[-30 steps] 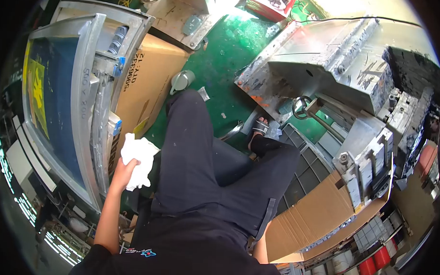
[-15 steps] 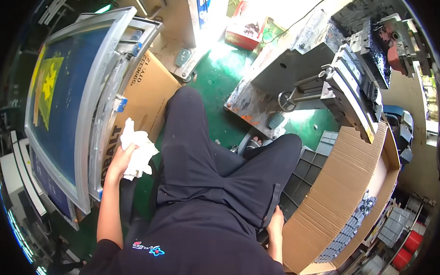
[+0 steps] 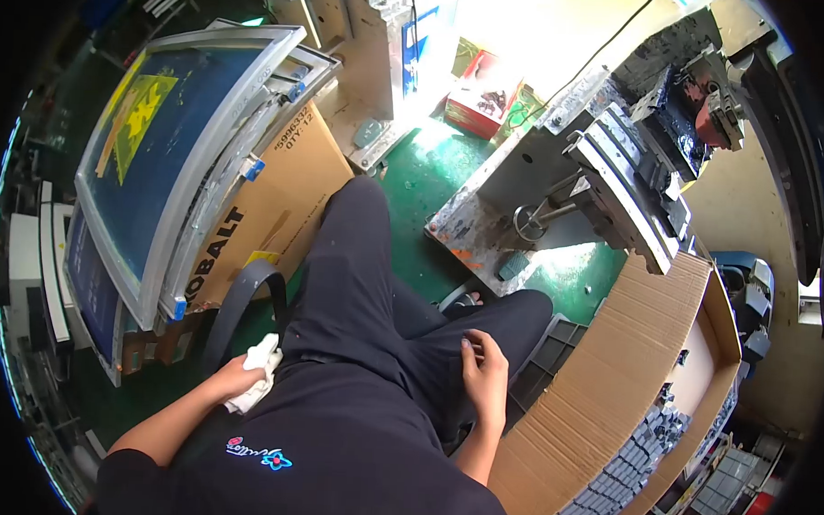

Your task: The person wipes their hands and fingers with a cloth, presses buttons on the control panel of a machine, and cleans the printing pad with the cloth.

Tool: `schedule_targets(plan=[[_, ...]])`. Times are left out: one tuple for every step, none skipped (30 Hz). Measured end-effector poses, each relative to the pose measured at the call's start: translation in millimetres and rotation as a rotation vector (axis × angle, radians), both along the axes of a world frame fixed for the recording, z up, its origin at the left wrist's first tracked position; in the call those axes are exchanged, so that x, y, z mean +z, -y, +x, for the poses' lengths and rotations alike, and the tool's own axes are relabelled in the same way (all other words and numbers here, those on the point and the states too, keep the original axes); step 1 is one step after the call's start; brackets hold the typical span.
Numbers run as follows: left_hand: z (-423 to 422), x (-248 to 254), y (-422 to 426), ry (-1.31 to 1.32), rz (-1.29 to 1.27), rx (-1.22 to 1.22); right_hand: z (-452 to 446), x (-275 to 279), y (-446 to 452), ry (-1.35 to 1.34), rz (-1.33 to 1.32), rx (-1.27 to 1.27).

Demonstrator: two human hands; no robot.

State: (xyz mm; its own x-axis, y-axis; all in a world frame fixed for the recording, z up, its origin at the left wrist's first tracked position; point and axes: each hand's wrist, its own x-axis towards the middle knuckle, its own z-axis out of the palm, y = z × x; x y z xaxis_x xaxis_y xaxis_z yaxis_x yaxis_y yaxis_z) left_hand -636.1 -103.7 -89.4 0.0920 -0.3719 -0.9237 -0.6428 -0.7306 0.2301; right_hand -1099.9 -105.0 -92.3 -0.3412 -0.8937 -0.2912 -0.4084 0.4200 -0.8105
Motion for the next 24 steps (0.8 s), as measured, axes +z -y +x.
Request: schedule_targets(plan=[[-0.2, 8.0, -1.1, 0.072, 0.146, -0.087, 3.7, -10.2, 6.7, 0.024, 0.007, 0.006], [-3.4, 15.6, -3.0, 0.156, 0.134, -0.278, 7.0, -20.5, 11.5, 0.068, -0.018, 0.017], [-6.7, 21.6, -5.5, 0.243, 0.125, -0.467, 10.0, -29.0, 15.6, 0.078, -0.038, 0.045], [-10.9, 21.7, -8.1, 0.257, 0.107, -0.596, 12.5, -34.6, 19.4, 0.116, -0.036, 0.078], [-15.8, 14.6, -12.5, 0.27, 0.09, -0.729, 14.0, -40.4, 21.6, 0.151, -0.034, 0.107], [1.9, -14.6, -26.9, 0.263, 0.014, -0.801, 15.6, -49.5, 22.1, 0.178, -0.035, 0.128], [14.5, -28.3, -33.6, 0.212, -0.068, -0.765, 17.0, -53.0, 22.4, 0.206, -0.021, 0.124], [22.7, -38.5, -36.7, 0.158, -0.15, -0.732, 16.9, -55.4, 21.7, 0.132, -0.012, 0.139], [22.5, -43.0, -36.4, 0.104, -0.231, -0.701, 16.0, -57.3, 20.8, 0.058, -0.003, 0.15], [15.0, -35.5, -33.1, 0.085, -0.24, -0.621, 14.9, -56.8, 20.9, 0.03, 0.017, 0.135], [2.0, -21.6, -30.2, 0.036, -0.268, -0.455, 13.8, -57.2, 22.3, 0.036, 0.023, 0.109], [12.5, -39.9, -41.2, -0.069, -0.324, -0.313, 13.4, -56.6, 21.5, 0.057, 0.037, 0.067], [29.2, -66.1, -50.7, -0.18, -0.387, -0.178, 11.5, -56.1, 24.0, 0.077, 0.04, 0.02], [42.4, -84.2, -47.3, -0.158, -0.388, -0.203, 8.9, -58.2, 25.1, 0.075, 0.058, 0.005], [55.0, -101.7, -43.7, -0.136, -0.388, -0.228, 6.5, -65.0, 24.0, 0.074, 0.088, -0.016], [59.7, -107.6, -36.7, -0.111, -0.382, -0.256, 4.4, -69.0, 22.6, 0.06, 0.11, -0.022], [52.1, -101.1, -19.7, -0.074, -0.361, -0.303, 1.7, -71.2, 23.3, 0.05, 0.139, -0.031], [46.6, -95.3, -7.8, -0.028, -0.332, -0.348, -0.5, -73.8, 25.3, 0.035, 0.143, -0.038], [36.6, -86.0, 4.4, 0.018, -0.298, -0.396, -3.3, -77.5, 23.4, 0.021, 0.157, -0.043], [28.6, -76.6, 12.9, 0.075, -0.27, -0.459, -5.1, -79.5, 21.0, 0.008, 0.177, -0.044], [15.7, -59.6, 23.3, 0.134, -0.24, -0.533, -8.0, -77.8, 21.3, -0.003, 0.198, -0.05], [-6.3, -25.9, 36.1, 0.181, -0.216, -0.621, -11.6, -77.4, 21.9, -0.028, 0.195, -0.053], [-27.3, 9.7, 47.5, 0.208, -0.199, -0.711, -13.8, -78.5, 19.9, -0.057, 0.201, -0.046], [-60.9, 59.6, 62.9, 0.205, -0.205, -0.801, -14.5, -78.6, 17.2, -0.081, 0.176, -0.043]])
